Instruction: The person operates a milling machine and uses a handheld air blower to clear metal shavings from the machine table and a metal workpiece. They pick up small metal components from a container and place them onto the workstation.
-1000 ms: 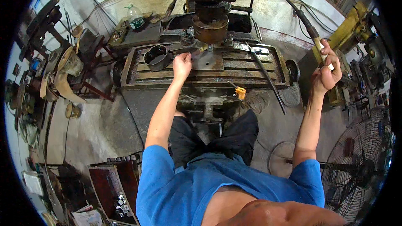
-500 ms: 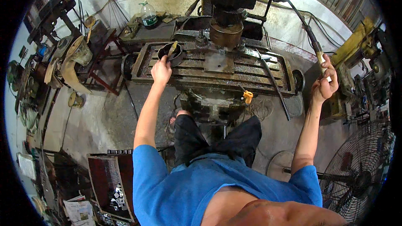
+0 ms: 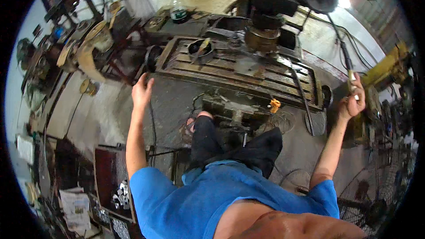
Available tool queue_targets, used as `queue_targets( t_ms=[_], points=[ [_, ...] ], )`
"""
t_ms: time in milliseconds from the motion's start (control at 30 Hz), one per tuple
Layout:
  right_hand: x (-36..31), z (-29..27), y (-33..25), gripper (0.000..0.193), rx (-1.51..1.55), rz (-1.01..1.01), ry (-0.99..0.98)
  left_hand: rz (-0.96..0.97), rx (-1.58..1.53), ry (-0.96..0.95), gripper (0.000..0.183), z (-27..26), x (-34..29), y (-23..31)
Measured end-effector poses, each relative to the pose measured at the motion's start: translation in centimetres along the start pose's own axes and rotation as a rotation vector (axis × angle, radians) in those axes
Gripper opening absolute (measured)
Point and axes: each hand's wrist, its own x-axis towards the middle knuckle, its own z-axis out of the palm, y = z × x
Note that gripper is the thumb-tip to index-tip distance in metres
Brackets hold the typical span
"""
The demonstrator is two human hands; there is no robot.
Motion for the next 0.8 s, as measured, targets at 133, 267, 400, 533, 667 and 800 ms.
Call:
queue_targets(
  t_ms=[133,267,400,533,667,800],
  points=[
    [0.8,-6.0,2.5,0.026,-0.072,0.018,-0.181,-0.268,0.094,-0.004,0.043,-9.5,-4.4,-6.3],
    [1.4,-5.8,0.4,0.034,-0.057,0.209,-0.112,-0.478,0.341,-0.033,0.041,-19.1,-11.5,-11.6],
    [3.0,-3.1,-0.7,0.017,-0.33,-0.174,-0.147,-0.707,0.356,-0.059,0.041,-23.0,-20.7,-16.4],
    [3.8,-4.5,1.3,0.028,-0.383,-0.087,-0.081,-0.946,0.454,-0.318,0.046,-22.4,-25.2,-16.7],
    [5.2,-2.8,-0.5,0.029,-0.116,-0.136,-0.18,-1.012,0.726,-0.446,0.049,-22.1,-28.0,-18.1],
    [6.8,-5.0,1.0,0.033,-0.156,0.04,-0.111,-1.012,0.8,-0.444,0.048,-21.0,-30.3,-19.5]
  ],
)
